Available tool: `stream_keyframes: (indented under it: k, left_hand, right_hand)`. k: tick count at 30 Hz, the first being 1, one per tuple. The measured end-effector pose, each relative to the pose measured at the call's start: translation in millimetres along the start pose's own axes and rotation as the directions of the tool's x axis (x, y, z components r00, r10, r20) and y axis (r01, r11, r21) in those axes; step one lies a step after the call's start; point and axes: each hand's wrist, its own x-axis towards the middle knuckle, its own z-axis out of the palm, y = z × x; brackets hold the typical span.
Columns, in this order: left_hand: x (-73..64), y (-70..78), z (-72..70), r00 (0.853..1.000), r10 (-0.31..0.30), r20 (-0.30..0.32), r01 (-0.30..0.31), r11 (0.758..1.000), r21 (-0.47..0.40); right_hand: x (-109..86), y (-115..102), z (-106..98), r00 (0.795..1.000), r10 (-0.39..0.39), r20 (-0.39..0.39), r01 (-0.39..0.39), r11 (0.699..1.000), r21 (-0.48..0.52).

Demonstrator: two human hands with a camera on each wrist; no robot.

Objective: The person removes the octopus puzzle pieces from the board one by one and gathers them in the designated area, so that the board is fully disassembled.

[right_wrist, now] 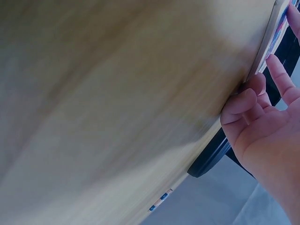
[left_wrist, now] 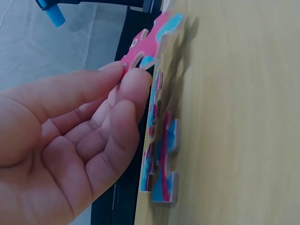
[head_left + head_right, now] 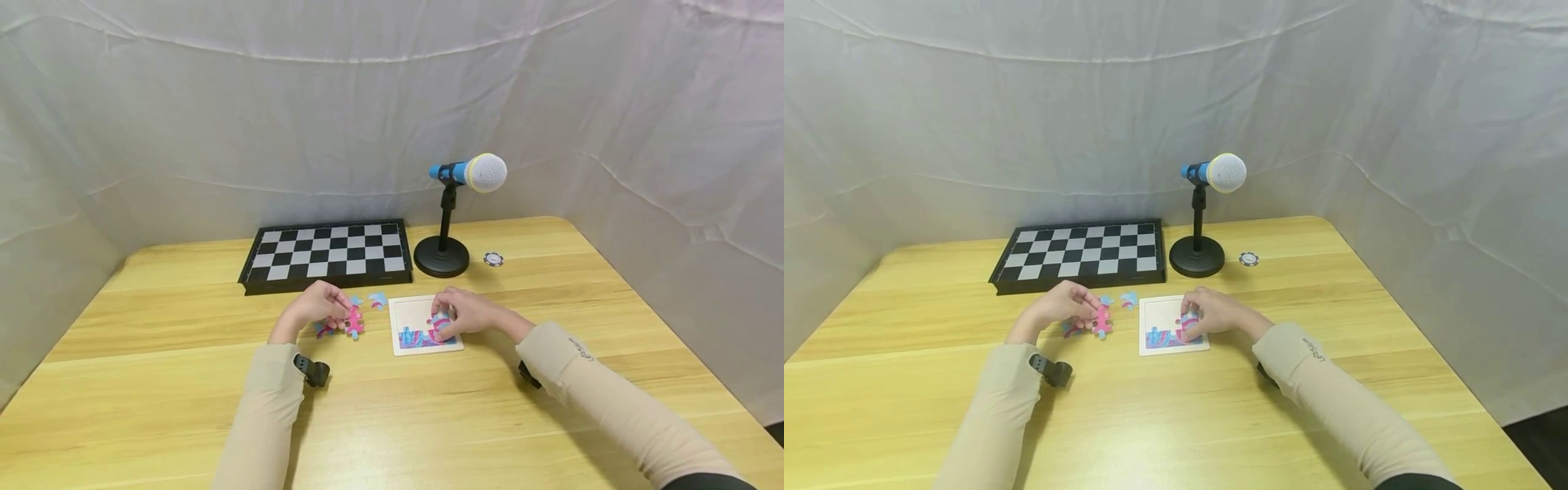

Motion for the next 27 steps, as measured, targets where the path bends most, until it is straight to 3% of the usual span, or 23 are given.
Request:
stream_keyframes:
  k: [18, 27]
  left_hand:
    - [5.6, -2.7, 0.4, 0.996, -0.067, -0.063, 0.073, 0.991, 0.111]
    - [5.5, -0.5, -0.5, 0.991, -0.099, -0.094, 0.111, 0.986, 0.123]
  right_hand:
    - [0.4, 2.3, 1.3, 1.000, 0.003, -0.007, -0.003, 1.000, -0.009]
    - [0.5, 2.3, 1.4, 1.000, -0.002, -0.003, 0.002, 1.000, -0.001]
